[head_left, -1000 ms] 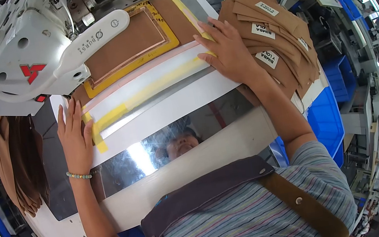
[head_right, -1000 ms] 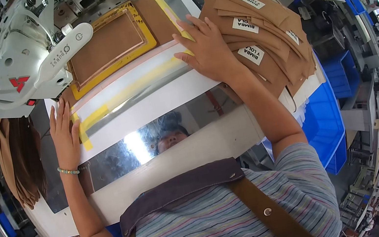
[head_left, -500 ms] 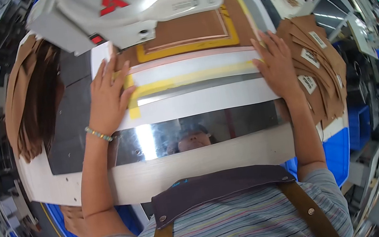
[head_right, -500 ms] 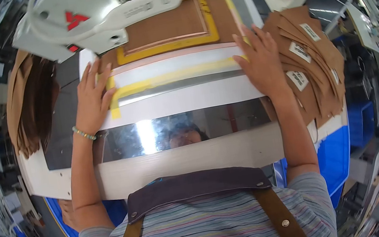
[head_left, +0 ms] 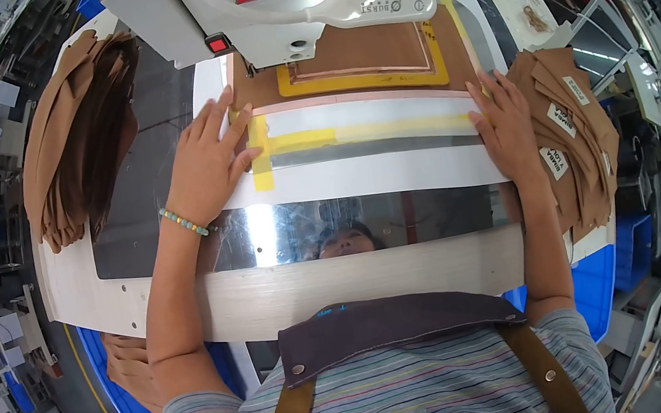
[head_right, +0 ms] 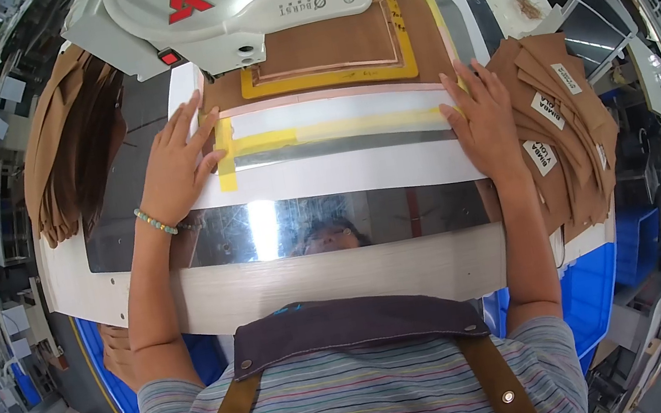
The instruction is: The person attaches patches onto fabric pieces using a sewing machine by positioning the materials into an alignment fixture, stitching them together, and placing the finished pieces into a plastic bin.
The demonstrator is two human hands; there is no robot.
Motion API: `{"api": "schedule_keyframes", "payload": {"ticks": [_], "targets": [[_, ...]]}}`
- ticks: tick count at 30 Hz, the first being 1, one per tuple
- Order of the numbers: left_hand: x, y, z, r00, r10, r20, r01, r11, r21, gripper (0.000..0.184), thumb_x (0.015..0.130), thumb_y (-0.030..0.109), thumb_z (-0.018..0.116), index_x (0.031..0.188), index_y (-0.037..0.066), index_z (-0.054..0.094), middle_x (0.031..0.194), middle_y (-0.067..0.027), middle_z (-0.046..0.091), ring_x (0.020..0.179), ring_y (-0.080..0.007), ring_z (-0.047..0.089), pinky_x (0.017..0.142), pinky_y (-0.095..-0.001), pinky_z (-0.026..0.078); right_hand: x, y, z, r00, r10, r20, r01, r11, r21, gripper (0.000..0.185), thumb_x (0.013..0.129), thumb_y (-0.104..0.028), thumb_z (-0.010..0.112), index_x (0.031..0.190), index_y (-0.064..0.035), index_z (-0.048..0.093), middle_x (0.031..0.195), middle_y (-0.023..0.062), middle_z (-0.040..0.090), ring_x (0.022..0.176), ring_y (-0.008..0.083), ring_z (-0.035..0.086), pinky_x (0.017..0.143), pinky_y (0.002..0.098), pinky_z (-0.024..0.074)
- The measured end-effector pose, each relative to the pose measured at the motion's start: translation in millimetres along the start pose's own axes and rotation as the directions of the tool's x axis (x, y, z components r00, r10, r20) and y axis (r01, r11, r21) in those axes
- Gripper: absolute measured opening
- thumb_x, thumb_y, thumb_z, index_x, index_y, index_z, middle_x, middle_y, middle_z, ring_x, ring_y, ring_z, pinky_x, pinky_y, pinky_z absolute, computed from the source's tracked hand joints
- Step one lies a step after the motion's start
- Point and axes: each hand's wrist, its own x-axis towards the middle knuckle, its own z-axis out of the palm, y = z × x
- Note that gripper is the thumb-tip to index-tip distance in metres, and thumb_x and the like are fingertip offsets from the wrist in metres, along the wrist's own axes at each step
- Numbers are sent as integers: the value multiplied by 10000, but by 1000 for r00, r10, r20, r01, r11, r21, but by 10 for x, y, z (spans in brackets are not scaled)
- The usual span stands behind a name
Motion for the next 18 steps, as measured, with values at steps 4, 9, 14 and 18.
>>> {"api": "schedule_keyframes", "payload": {"ticks": [4, 9, 14, 18], "targets": [[15, -13, 6, 1000, -15, 1, 15, 997, -77, 624, 952, 362, 672, 1509, 127, 518, 1665, -116, 332, 1469, -360, 398, 1173, -450, 365, 3, 11, 9, 1000, 0, -7, 0, 1000, 22, 449, 1069, -352, 498, 1392, -69, 631, 1536, 143, 500, 1481, 365, 353, 1228, 506, 251], [48, 89, 102, 993, -40, -110, 32, 997, -73, 617, 980, 468, 622, 1467, 94, 554, 1639, -170, 358, 1497, -381, 346, 1185, -480, 331, -3, 6, 1, 1000, -3, -18, 3, 999, 38, 443, 1061, -341, 515, 1386, -64, 634, 1528, 140, 508, 1472, 367, 363, 1216, 497, 265], [40, 46, 104, 999, -50, -21, 48, 996, -77, 609, 984, 458, 619, 1463, 88, 559, 1623, -175, 384, 1499, -392, 337, 1191, -489, 313, 0, -2, 1, 1000, -1, -17, 1, 999, 37, 436, 1054, -329, 530, 1383, -61, 634, 1527, 136, 511, 1467, 365, 369, 1210, 493, 274], [46, 69, 69, 998, -51, -30, 48, 994, -96, 591, 971, 403, 661, 1454, 75, 566, 1614, -178, 398, 1485, -393, 362, 1180, -492, 326, 9, 1, 5, 1000, -5, -22, 6, 999, 40, 434, 1040, -321, 554, 1369, -52, 641, 1526, 143, 512, 1465, 364, 372, 1207, 491, 281]]}}
